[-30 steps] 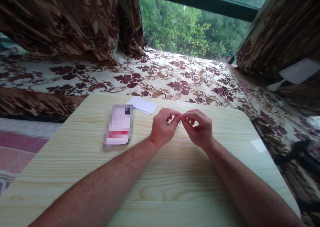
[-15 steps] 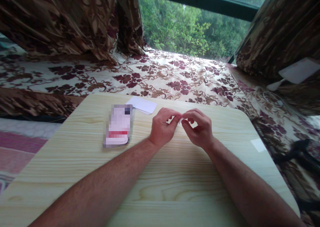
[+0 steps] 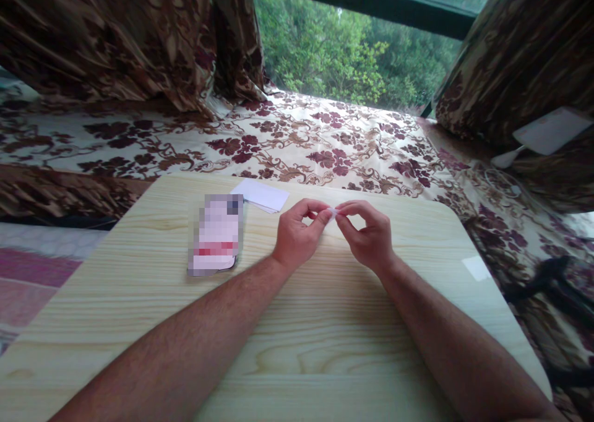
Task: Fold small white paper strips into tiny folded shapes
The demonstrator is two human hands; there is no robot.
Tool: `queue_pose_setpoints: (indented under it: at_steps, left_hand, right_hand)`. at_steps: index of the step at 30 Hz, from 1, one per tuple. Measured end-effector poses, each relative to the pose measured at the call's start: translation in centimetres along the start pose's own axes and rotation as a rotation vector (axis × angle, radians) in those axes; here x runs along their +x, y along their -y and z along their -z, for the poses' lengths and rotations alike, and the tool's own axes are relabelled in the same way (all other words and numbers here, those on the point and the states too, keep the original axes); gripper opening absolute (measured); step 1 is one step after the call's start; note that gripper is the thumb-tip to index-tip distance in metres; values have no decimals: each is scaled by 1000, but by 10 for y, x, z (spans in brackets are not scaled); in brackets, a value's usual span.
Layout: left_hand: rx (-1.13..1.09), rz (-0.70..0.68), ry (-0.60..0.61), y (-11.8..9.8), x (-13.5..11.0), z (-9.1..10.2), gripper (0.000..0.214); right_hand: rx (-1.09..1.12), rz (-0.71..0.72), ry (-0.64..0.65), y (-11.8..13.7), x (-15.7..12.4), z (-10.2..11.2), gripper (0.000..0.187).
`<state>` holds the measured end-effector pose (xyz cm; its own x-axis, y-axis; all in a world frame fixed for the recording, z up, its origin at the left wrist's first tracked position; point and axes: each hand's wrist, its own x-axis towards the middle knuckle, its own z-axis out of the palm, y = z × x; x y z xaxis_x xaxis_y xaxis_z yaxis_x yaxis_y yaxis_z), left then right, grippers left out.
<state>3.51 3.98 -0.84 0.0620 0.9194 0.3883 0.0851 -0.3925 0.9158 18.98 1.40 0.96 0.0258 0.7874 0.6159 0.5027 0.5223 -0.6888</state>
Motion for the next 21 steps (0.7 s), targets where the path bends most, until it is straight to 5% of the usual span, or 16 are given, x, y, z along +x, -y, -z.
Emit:
queue_pose_setpoints:
  at_steps: [21]
  left_hand:
    - [-364,326,-9,5,8,-3,28]
  right_hand:
    - [375,-417,88,-11,-3,-8,16]
